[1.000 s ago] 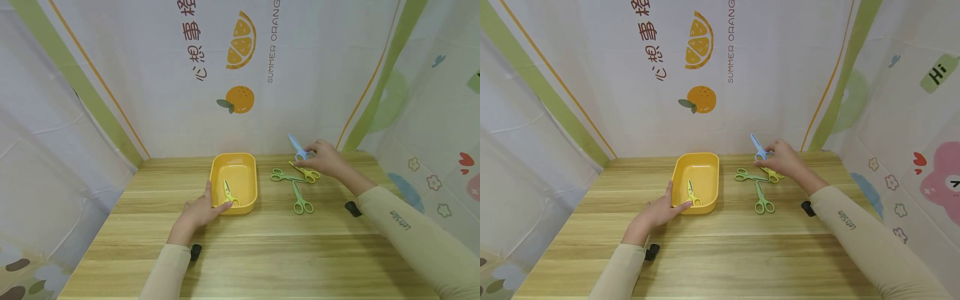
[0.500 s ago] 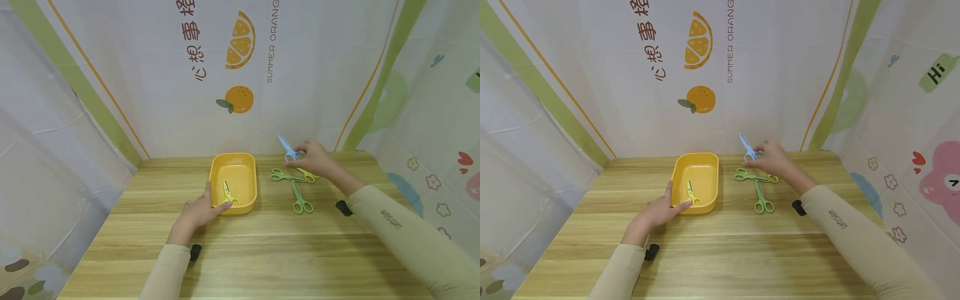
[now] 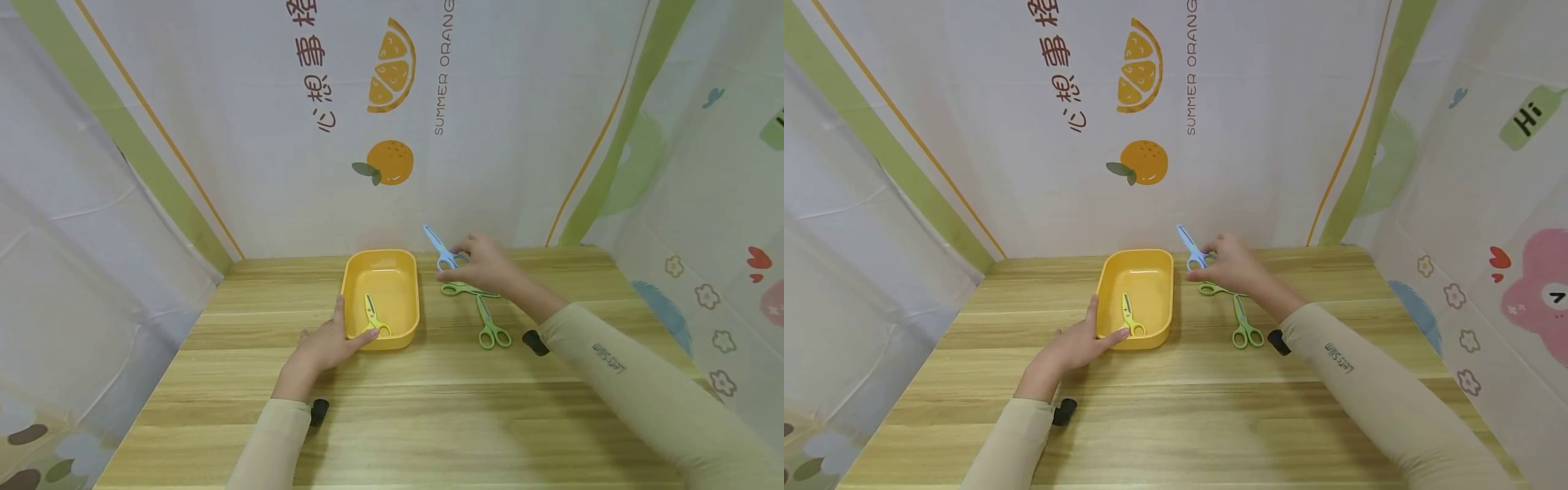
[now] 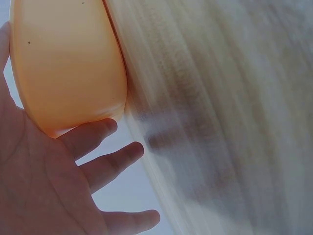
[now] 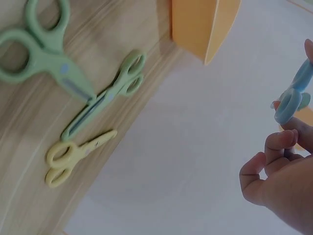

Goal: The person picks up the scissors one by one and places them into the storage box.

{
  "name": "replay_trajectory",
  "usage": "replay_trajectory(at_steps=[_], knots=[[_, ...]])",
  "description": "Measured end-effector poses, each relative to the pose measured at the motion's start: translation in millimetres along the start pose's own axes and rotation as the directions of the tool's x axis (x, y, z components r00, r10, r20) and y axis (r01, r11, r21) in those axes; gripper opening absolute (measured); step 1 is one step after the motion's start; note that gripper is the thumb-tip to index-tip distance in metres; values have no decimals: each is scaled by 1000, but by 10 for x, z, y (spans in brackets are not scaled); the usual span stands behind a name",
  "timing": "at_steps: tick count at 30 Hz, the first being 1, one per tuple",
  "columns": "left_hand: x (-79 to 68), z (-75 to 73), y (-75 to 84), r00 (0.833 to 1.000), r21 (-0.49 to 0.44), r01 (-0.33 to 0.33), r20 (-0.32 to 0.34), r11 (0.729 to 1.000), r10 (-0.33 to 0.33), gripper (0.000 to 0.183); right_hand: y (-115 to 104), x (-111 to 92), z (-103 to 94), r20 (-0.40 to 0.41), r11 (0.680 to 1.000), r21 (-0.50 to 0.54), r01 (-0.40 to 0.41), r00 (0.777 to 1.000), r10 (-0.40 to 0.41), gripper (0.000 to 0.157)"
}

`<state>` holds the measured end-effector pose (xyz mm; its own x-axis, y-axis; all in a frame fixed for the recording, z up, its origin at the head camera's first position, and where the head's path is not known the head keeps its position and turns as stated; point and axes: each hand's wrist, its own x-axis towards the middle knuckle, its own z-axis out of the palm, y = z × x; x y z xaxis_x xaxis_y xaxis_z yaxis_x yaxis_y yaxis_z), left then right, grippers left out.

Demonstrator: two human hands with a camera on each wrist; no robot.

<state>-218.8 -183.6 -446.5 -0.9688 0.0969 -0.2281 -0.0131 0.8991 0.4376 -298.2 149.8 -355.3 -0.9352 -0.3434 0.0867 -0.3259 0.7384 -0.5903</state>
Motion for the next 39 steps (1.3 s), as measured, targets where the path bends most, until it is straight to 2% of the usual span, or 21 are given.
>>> replay_trajectory(at_steps=[8, 16, 28, 39], knots=[[-11, -11, 4, 1000, -4, 1, -10, 1000, -1, 122, -180, 32, 242, 1, 995, 102, 16, 1000, -16, 63], [-5, -16, -14, 1000, -8, 0, -2, 1000, 0, 122, -300, 50, 536, 19, 994, 104, 39, 999, -42, 70], [7, 9, -18, 1000, 7, -7, -10, 1000, 7, 123, -367, 94, 941, 51, 998, 34, 47, 998, -48, 71], [-11, 11, -12, 1000, 1, -11, -11, 1000, 11, 123, -389, 114, 1096, 79, 1000, -4, 3, 997, -3, 72]])
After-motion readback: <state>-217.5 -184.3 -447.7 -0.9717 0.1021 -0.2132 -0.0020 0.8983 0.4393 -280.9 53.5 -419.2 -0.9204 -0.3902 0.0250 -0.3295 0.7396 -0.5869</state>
